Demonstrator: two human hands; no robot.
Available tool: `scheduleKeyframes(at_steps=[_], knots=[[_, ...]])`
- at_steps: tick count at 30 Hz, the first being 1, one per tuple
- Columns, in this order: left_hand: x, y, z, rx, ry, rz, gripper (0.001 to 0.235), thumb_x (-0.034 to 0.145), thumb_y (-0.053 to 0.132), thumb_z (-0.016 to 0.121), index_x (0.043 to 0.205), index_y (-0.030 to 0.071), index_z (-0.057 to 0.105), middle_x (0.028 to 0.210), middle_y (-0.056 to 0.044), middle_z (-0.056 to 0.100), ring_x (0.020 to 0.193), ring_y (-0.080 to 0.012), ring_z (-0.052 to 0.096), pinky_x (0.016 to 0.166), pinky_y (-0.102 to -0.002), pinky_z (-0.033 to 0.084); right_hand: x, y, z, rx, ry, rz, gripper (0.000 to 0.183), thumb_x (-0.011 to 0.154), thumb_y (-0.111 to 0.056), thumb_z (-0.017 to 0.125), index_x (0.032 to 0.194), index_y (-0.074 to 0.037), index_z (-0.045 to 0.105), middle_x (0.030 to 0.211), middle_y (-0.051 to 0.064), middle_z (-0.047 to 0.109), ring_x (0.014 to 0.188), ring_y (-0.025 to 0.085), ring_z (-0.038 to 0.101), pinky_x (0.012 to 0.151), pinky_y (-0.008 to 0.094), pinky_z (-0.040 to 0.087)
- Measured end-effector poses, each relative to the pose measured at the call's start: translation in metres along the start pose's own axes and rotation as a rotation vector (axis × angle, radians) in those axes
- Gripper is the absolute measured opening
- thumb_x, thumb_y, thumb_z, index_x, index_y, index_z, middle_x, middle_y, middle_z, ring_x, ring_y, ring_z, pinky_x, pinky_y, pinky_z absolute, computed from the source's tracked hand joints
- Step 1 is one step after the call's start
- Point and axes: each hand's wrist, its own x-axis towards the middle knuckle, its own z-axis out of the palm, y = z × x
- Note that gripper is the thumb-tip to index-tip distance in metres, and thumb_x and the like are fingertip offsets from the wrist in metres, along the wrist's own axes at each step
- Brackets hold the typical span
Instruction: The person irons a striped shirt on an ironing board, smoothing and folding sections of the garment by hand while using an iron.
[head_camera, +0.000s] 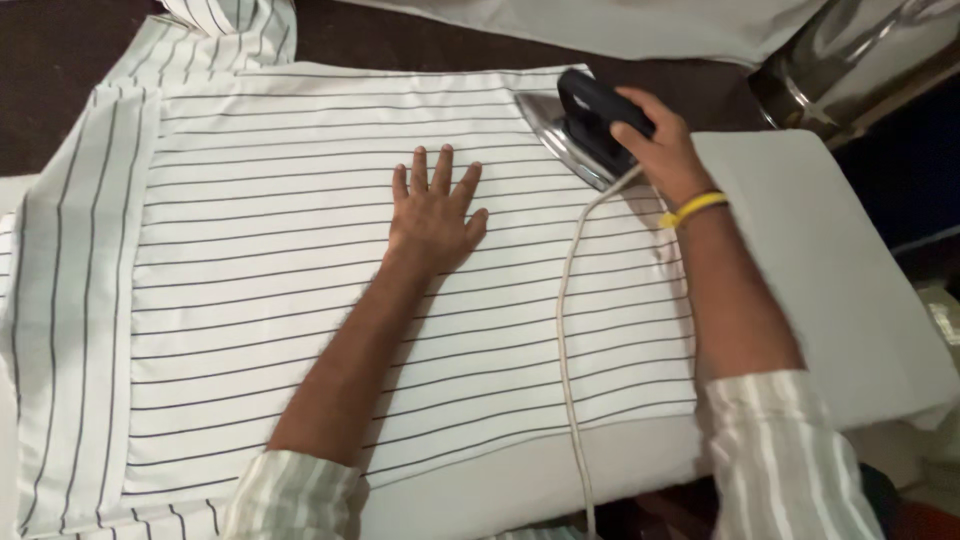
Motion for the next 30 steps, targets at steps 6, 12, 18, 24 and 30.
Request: scheduleKeyframes(at_steps=[6,12,18,24,30], knots=[[0.004,-0.001,-0.001,-0.003,-0.009,0.007,0.072,0.099,0.056,0.044,0.159,0.019,0.033,0.166,-0.022,0.02,0.151,-0.0504,0.012,0.118,-0.067,0.009,-0.065,0.018,-0.087,-0.087,-0.003,0.051,0.048,0.099,-0.01,0.069,0.145,-0.001,0.057,0.133,0.004,0.063,0.122,0.013,0.057,0.108,0.028,0.045],[0.005,0.0,-0.005,0.011,-0.04,0.006,0.073,0.098,0.058,0.042,0.159,0.019,0.032,0.165,-0.021,0.019,0.15,-0.0492,0.011,0.118,-0.066,0.009,-0.132,0.038,-0.139,-0.153,0.275,0.213,0.041,0.101,-0.008,0.07,0.139,0.001,0.06,0.126,0.004,0.065,0.113,0.013,0.061,0.102,0.027,0.05],[0.001,0.003,-0.008,-0.044,-0.026,0.007,0.068,0.1,0.053,0.044,0.156,0.014,0.037,0.164,-0.022,0.022,0.151,-0.0479,0.014,0.118,-0.066,0.01,-0.18,-0.029,-0.128,-0.044,0.339,0.108,0.036,0.105,-0.007,0.069,0.139,0.001,0.061,0.127,0.004,0.065,0.113,0.011,0.06,0.102,0.025,0.051],[-0.015,0.001,0.001,-0.053,0.172,0.099,0.054,0.109,0.037,0.044,0.154,0.006,0.047,0.168,-0.02,0.034,0.158,-0.0415,0.023,0.129,-0.063,0.015,-0.193,-0.124,-0.008,-0.008,0.104,0.051,0.038,0.101,-0.013,0.07,0.136,0.0,0.063,0.126,0.005,0.067,0.116,0.014,0.061,0.103,0.028,0.05],[-0.038,0.013,0.001,-0.031,0.063,0.128,0.067,0.102,0.048,0.045,0.155,0.007,0.039,0.162,-0.026,0.028,0.149,-0.0475,0.02,0.119,-0.062,0.014,-0.2,-0.147,0.023,-0.118,0.156,0.09,0.042,0.096,-0.013,0.071,0.135,0.001,0.063,0.125,0.01,0.071,0.111,0.015,0.067,0.097,0.029,0.052]])
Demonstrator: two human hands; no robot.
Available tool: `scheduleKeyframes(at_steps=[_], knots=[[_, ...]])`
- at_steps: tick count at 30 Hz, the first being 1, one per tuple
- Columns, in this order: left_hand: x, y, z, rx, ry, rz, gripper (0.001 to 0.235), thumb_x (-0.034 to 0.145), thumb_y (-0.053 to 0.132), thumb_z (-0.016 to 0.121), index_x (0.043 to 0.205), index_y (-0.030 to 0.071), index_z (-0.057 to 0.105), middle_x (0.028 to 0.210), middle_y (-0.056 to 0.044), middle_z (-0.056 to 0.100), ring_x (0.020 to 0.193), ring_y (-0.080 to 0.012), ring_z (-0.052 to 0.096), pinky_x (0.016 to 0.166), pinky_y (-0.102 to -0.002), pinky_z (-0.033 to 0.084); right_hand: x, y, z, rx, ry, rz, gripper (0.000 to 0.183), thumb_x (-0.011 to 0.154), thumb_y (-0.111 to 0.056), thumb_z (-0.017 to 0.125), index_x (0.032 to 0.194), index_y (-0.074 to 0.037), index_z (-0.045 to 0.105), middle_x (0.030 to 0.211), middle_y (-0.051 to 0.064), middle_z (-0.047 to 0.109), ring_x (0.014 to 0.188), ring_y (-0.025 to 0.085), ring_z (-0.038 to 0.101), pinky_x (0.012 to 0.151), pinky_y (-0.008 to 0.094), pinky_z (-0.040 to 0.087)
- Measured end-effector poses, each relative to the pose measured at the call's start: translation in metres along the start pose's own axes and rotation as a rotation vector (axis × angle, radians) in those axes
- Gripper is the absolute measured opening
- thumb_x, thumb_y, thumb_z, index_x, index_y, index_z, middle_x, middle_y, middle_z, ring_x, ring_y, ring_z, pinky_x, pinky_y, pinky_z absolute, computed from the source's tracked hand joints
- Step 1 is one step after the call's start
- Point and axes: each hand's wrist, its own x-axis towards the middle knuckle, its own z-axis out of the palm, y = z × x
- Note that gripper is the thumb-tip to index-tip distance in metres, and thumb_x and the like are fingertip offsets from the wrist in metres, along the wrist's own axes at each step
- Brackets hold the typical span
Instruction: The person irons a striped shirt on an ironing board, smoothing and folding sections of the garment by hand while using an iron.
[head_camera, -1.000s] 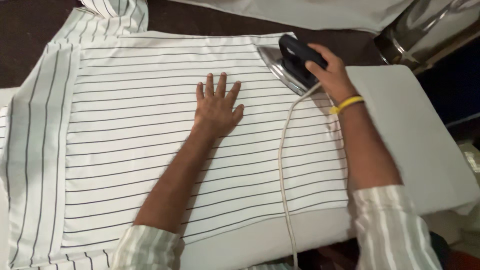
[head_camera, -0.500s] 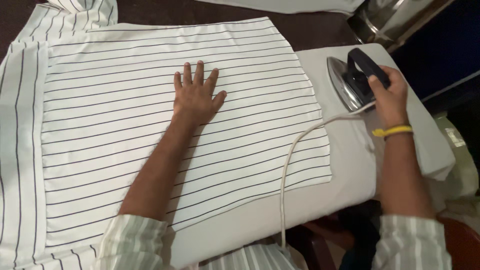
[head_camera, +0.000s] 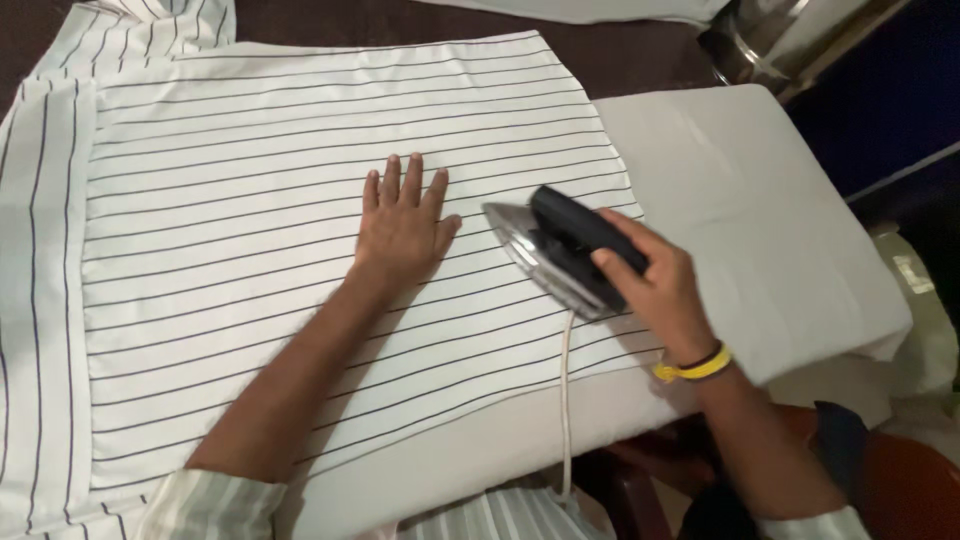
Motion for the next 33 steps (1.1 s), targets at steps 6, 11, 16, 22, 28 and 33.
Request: scheduleKeyframes(at_steps=[6,11,16,22,28,33], knots=[[-0.004,0.005,-0.009,-0.005,-0.055,-0.007,0.073,0.101,0.054,0.043,0.158,0.008,0.033,0.164,-0.026,0.024,0.151,-0.0474,0.017,0.12,-0.06,0.012,0.013,0.038,-0.055,-0.141,0.213,0.204,0.042,0.098,-0.013,0.071,0.137,0.0,0.065,0.119,0.01,0.072,0.101,0.014,0.065,0.087,0.03,0.053],[-0.005,0.016,-0.018,0.062,-0.074,0.026,0.09,0.096,0.069,0.042,0.156,0.002,0.03,0.16,-0.03,0.022,0.148,-0.0485,0.015,0.117,-0.06,0.01,0.014,0.042,-0.064,-0.16,0.045,0.155,0.051,0.087,-0.008,0.077,0.135,0.003,0.063,0.115,0.008,0.071,0.1,0.01,0.066,0.088,0.026,0.053],[-0.024,0.099,-0.006,-0.022,-0.374,0.282,0.087,0.094,0.065,0.05,0.155,0.003,0.036,0.165,-0.023,0.027,0.155,-0.0394,0.02,0.126,-0.056,0.012,0.031,0.054,-0.051,0.072,0.008,0.118,0.046,0.093,-0.007,0.074,0.136,0.004,0.061,0.12,0.006,0.069,0.107,0.009,0.063,0.093,0.023,0.052],[-0.089,0.189,0.024,-0.588,-0.354,0.871,0.074,0.092,0.054,0.063,0.143,0.001,0.052,0.159,-0.027,0.041,0.151,-0.0405,0.034,0.122,-0.056,0.021,0.044,0.043,-0.075,0.331,-0.171,0.112,0.052,0.095,-0.009,0.072,0.143,0.002,0.056,0.126,0.004,0.067,0.11,0.009,0.063,0.098,0.025,0.053],[-0.116,0.262,0.061,-1.099,-0.703,1.175,0.064,0.09,0.033,0.063,0.147,0.01,0.048,0.147,-0.017,0.057,0.132,-0.035,0.061,0.113,-0.045,0.049,0.048,0.013,-0.027,0.192,-0.64,0.04,0.053,0.089,-0.015,0.076,0.138,0.0,0.061,0.125,0.006,0.07,0.113,0.013,0.064,0.099,0.03,0.052],[-0.106,0.225,0.004,-1.066,-0.505,1.116,0.043,0.096,0.025,0.062,0.136,0.01,0.062,0.124,-0.01,0.073,0.132,-0.0334,0.064,0.106,-0.044,0.053,0.033,0.007,-0.018,0.052,-0.669,0.101,0.055,0.085,-0.019,0.078,0.135,-0.003,0.061,0.12,0.008,0.072,0.108,0.014,0.068,0.094,0.029,0.055]])
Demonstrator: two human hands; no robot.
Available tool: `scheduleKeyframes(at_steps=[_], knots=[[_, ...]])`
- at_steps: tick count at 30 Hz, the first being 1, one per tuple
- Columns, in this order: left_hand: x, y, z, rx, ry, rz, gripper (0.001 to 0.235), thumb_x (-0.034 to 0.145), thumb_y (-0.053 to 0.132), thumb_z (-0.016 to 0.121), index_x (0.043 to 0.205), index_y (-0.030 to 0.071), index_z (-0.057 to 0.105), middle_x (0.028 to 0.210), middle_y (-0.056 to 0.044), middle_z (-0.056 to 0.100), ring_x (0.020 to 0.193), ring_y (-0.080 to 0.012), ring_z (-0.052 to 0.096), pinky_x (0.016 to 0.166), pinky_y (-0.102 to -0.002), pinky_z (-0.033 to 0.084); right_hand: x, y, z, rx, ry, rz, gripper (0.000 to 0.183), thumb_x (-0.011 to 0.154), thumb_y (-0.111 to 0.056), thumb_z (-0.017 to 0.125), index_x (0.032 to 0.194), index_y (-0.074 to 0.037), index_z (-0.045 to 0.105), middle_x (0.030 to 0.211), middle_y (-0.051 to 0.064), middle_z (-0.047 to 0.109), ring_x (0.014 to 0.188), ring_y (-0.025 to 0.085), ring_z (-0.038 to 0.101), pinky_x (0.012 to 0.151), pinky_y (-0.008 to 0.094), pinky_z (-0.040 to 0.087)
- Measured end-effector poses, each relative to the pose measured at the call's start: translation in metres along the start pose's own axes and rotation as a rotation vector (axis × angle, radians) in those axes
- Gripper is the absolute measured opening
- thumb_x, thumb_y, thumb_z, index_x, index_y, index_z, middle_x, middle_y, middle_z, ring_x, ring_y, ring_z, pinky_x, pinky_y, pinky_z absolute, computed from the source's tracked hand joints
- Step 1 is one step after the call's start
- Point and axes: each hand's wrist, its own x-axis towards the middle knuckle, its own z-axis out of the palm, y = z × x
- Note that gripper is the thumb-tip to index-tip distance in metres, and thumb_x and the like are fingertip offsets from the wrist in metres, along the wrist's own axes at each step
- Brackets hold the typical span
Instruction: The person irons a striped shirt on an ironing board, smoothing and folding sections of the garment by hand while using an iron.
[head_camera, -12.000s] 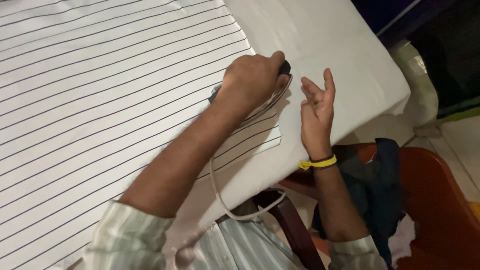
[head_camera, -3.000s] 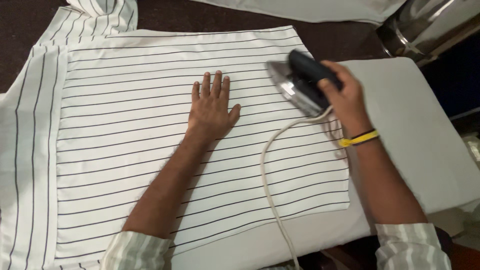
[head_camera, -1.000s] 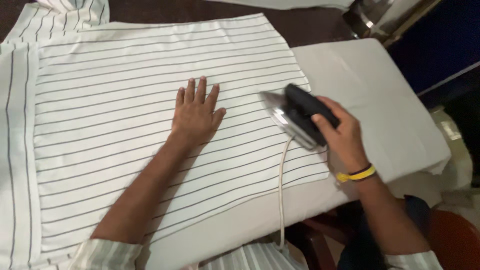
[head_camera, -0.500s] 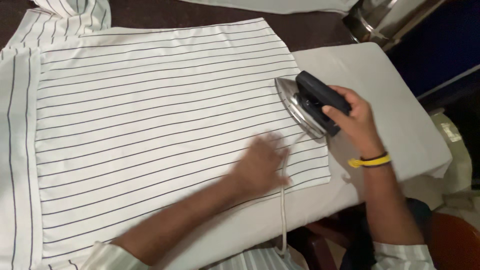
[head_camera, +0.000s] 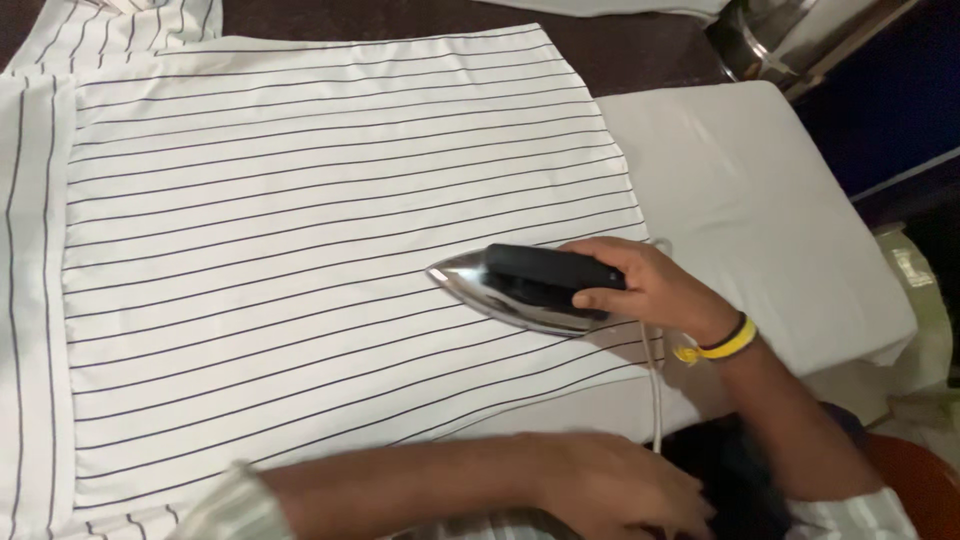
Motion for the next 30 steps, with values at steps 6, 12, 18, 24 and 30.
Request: scheduleKeyframes(at_steps=[6,12,18,24,30], knots=[[-0.081,0.069,-0.104,0.145,0.2,-0.448,0.033,0.094,0.022,0.068,0.121,0.002,0.067,0.113,-0.017,0.072,0.108,-0.0359,0.068,0.093,-0.047,0.053,-0.056,0.039,-0.056,0.0,0.137,0.204,0.06,0.086,-0.015,0.073,0.143,-0.004,0.055,0.127,0.01,0.068,0.114,0.017,0.063,0.098,0.031,0.051],[-0.151,0.074,-0.118,0.6,0.305,-0.626,0.035,0.089,0.028,0.068,0.117,0.008,0.066,0.132,-0.015,0.065,0.127,-0.0368,0.057,0.107,-0.048,0.046,-0.082,0.056,-0.075,0.03,0.234,0.281,0.057,0.088,-0.016,0.071,0.142,-0.003,0.057,0.124,0.01,0.069,0.111,0.016,0.063,0.095,0.031,0.051],[-0.202,0.059,-0.115,1.035,0.223,-0.984,0.074,0.094,0.058,0.044,0.151,0.012,0.036,0.159,-0.019,0.028,0.148,-0.0393,0.022,0.116,-0.056,0.019,-0.049,0.074,-0.069,-0.066,0.332,0.124,0.053,0.091,-0.015,0.072,0.139,0.0,0.059,0.123,0.008,0.069,0.112,0.015,0.062,0.099,0.03,0.049],[-0.263,0.086,-0.118,1.077,0.277,-1.182,0.076,0.094,0.063,0.035,0.156,0.019,0.029,0.163,-0.017,0.019,0.149,-0.0377,0.013,0.117,-0.054,0.012,-0.022,0.089,-0.118,-0.253,0.254,0.05,0.054,0.088,-0.01,0.073,0.14,-0.008,0.063,0.125,0.008,0.063,0.117,0.019,0.058,0.102,0.031,0.045],[-0.351,0.132,-0.112,1.043,0.465,-1.533,0.076,0.095,0.063,0.035,0.158,0.022,0.026,0.167,-0.016,0.012,0.153,-0.0357,0.008,0.119,-0.053,0.01,0.015,0.066,-0.1,-0.207,0.141,-0.054,0.055,0.09,-0.011,0.072,0.143,-0.012,0.062,0.116,0.006,0.063,0.11,0.018,0.059,0.099,0.03,0.047]])
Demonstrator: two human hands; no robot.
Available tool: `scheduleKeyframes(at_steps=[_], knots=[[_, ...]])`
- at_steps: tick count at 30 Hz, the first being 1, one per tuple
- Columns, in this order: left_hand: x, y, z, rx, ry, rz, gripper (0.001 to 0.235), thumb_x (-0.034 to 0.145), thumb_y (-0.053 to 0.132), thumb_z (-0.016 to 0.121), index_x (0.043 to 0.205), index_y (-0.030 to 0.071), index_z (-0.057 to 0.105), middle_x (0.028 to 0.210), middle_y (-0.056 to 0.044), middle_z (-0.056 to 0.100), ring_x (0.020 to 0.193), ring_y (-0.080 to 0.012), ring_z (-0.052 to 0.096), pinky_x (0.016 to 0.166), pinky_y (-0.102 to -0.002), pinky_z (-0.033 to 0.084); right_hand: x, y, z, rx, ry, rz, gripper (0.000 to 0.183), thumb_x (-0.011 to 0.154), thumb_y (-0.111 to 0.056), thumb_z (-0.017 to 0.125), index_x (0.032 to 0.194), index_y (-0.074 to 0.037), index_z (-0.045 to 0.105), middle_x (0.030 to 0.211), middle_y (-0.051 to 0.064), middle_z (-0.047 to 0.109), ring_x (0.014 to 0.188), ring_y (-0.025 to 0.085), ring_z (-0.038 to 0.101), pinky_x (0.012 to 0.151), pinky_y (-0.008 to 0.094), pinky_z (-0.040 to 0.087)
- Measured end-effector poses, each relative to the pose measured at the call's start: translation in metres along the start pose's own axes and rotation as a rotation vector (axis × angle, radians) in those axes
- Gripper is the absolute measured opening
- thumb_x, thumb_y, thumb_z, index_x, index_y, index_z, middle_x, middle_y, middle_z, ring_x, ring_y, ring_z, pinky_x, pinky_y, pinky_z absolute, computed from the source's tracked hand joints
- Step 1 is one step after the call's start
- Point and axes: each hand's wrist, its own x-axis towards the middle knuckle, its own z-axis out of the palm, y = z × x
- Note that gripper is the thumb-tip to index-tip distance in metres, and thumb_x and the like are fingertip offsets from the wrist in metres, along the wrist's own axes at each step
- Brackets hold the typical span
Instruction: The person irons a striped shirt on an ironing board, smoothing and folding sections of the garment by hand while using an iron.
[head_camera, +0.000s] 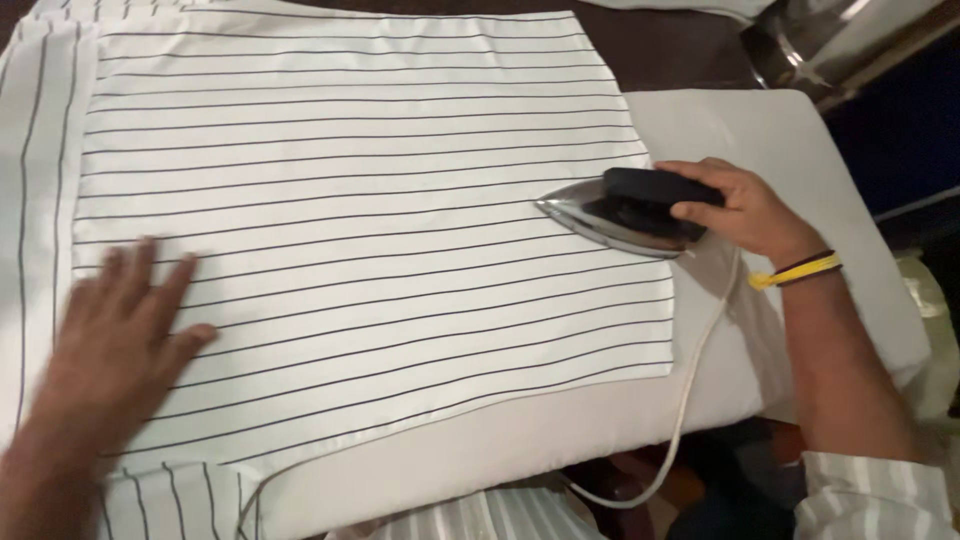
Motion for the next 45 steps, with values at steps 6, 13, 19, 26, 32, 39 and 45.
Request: scheduleKeyframes(at_steps=[6,13,19,26,32,39,45], knots=[[-0.023,-0.037,0.004,0.073,0.128,-0.234,0.073,0.1,0.057,0.04,0.16,0.015,0.038,0.169,-0.02,0.024,0.156,-0.0402,0.02,0.123,-0.055,0.018,0.027,-0.075,0.084,-0.029,-0.035,-0.19,0.055,0.09,-0.017,0.077,0.143,-0.013,0.063,0.098,0.008,0.063,0.093,0.021,0.06,0.088,0.031,0.05],[-0.027,-0.029,0.01,-0.277,0.27,-0.249,0.065,0.102,0.036,0.058,0.155,0.0,0.046,0.165,-0.037,0.028,0.151,-0.0499,0.028,0.11,-0.058,0.035,0.006,-0.057,0.064,-0.022,-0.023,-0.272,0.052,0.091,-0.016,0.076,0.141,-0.009,0.062,0.112,0.009,0.069,0.103,0.021,0.065,0.094,0.031,0.051],[-0.029,-0.029,0.01,-0.091,0.268,-0.181,0.065,0.101,0.031,0.061,0.155,-0.002,0.046,0.162,-0.038,0.03,0.151,-0.0525,0.03,0.114,-0.059,0.036,-0.058,0.01,0.005,0.185,0.053,0.219,0.056,0.09,-0.011,0.071,0.145,-0.006,0.059,0.13,0.008,0.068,0.114,0.016,0.063,0.099,0.031,0.051],[-0.031,-0.029,-0.012,-0.043,0.165,-0.183,0.071,0.103,0.051,0.048,0.161,0.01,0.041,0.169,-0.026,0.028,0.156,-0.0457,0.023,0.124,-0.057,0.02,-0.079,-0.03,0.046,0.292,-0.225,0.259,0.054,0.083,-0.01,0.075,0.136,-0.007,0.066,0.117,0.008,0.076,0.102,0.018,0.071,0.093,0.033,0.058],[-0.043,-0.031,-0.028,-0.075,0.11,-0.218,0.073,0.102,0.056,0.043,0.16,0.013,0.036,0.168,-0.024,0.022,0.155,-0.0426,0.017,0.122,-0.055,0.016,-0.087,-0.075,0.075,-0.06,-0.346,0.111,0.06,0.073,-0.015,0.081,0.132,-0.01,0.069,0.103,0.007,0.071,0.092,0.019,0.067,0.082,0.031,0.059],[-0.103,-0.039,-0.032,-0.115,0.142,-0.451,0.07,0.102,0.052,0.047,0.159,0.012,0.038,0.167,-0.024,0.023,0.153,-0.0435,0.017,0.12,-0.056,0.015,-0.058,-0.084,0.107,-0.023,-0.136,0.011,0.061,0.08,-0.022,0.074,0.137,-0.003,0.064,0.109,0.012,0.073,0.093,0.019,0.068,0.081,0.03,0.057],[-0.134,-0.027,-0.031,-0.176,0.288,-0.625,0.071,0.103,0.042,0.059,0.153,-0.005,0.042,0.162,-0.027,0.035,0.152,-0.045,0.026,0.121,-0.058,0.02,0.012,-0.182,0.175,-0.004,-0.142,-0.152,0.055,0.083,-0.018,0.077,0.136,-0.008,0.065,0.107,0.013,0.076,0.088,0.022,0.07,0.078,0.03,0.056]])
